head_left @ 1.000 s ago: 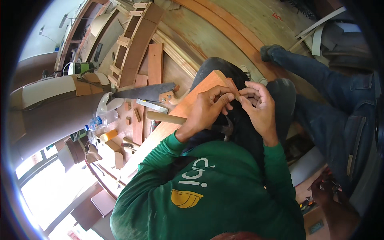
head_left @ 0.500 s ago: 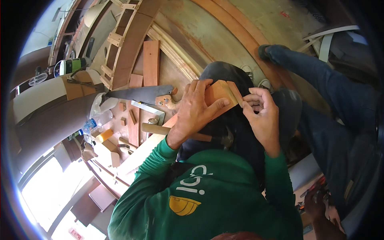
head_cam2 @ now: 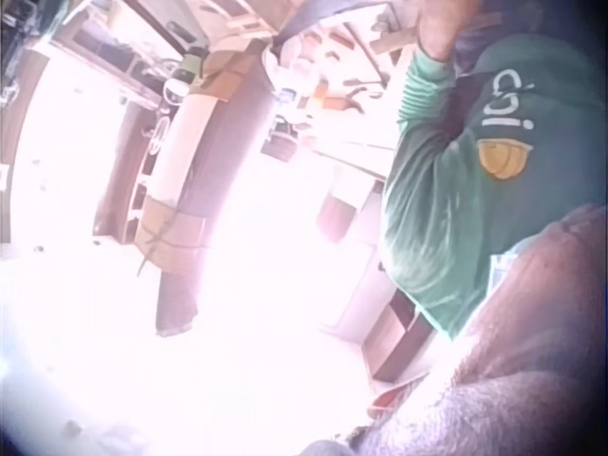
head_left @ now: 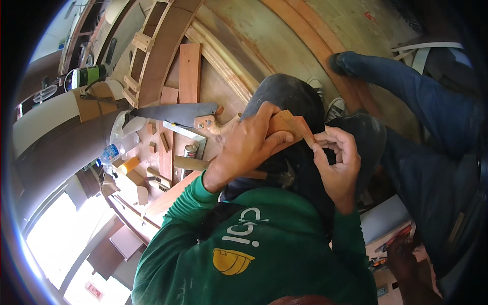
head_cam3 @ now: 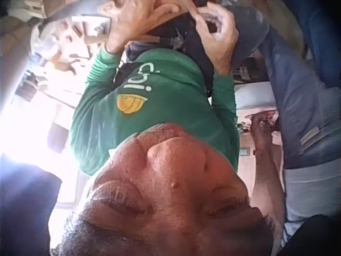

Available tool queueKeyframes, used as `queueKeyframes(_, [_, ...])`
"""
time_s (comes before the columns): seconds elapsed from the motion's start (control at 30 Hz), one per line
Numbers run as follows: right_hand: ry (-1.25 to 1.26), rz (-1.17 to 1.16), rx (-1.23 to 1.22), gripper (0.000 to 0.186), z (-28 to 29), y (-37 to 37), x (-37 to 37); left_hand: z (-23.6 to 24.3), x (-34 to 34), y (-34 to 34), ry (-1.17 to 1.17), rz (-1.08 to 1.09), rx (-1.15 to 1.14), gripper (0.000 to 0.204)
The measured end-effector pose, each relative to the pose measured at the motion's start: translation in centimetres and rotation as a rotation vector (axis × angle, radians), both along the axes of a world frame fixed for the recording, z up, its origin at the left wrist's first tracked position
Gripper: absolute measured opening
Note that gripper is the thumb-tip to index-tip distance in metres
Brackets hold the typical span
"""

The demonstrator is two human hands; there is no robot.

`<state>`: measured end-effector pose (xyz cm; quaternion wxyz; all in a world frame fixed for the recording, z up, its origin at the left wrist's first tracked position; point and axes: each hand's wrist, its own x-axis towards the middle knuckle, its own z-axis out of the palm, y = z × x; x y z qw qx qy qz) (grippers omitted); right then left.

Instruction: The person applies adhesive from a tube to a small wooden block and joins it to the end of a wooden board while sitting on the floor. They then tap the wood with a hammer and use a pencil to mark another wooden board.

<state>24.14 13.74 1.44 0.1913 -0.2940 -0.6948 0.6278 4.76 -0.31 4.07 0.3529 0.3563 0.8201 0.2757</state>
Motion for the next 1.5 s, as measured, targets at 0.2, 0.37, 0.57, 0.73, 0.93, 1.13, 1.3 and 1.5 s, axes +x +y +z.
queueKeyframes(0.2, [0.047, 0.007, 0.037, 0.044, -1.4, 0.1, 1.0, 0.1, 1.4, 0.0, 0.011, 0.082, 0.092, 0.06])
queueKeyframes(0.37, [0.078, 0.012, 0.011, 0.044, -2.3, 0.4, 0.7, 0.3, 2.5, 0.5, 0.098, 0.139, 0.046, 0.067])
queueKeyframes(0.57, [0.097, 0.036, -0.022, 0.044, -2.7, -0.1, 0.4, 1.1, 3.0, 1.1, 0.048, 0.198, -0.007, 0.055])
queueKeyframes(0.73, [0.118, 0.023, 0.006, 0.044, -3.1, -0.4, 0.3, 1.7, 3.2, 1.2, 0.084, 0.174, 0.032, 0.046])
queueKeyframes(0.93, [0.11, 0.048, 0.02, 0.043, -3.0, -0.2, 0.0, 1.2, 3.4, 1.0, 0.091, 0.177, 0.093, 0.041])
queueKeyframes(1.13, [0.088, 0.03, 0.048, 0.041, -3.1, -0.5, -0.1, 1.2, 3.2, 1.0, 0.07, 0.172, 0.063, 0.042])
queueKeyframes(1.3, [0.094, 0.022, 0.081, 0.04, -3.4, -0.5, -0.2, 1.6, 3.1, 1.2, 0.091, 0.156, 0.053, 0.037])
queueKeyframes(1.5, [0.092, 0.017, 0.148, 0.037, -3.7, -0.6, -0.3, 0.9, 3.1, 0.8, 0.08, 0.152, 0.056, 0.029])
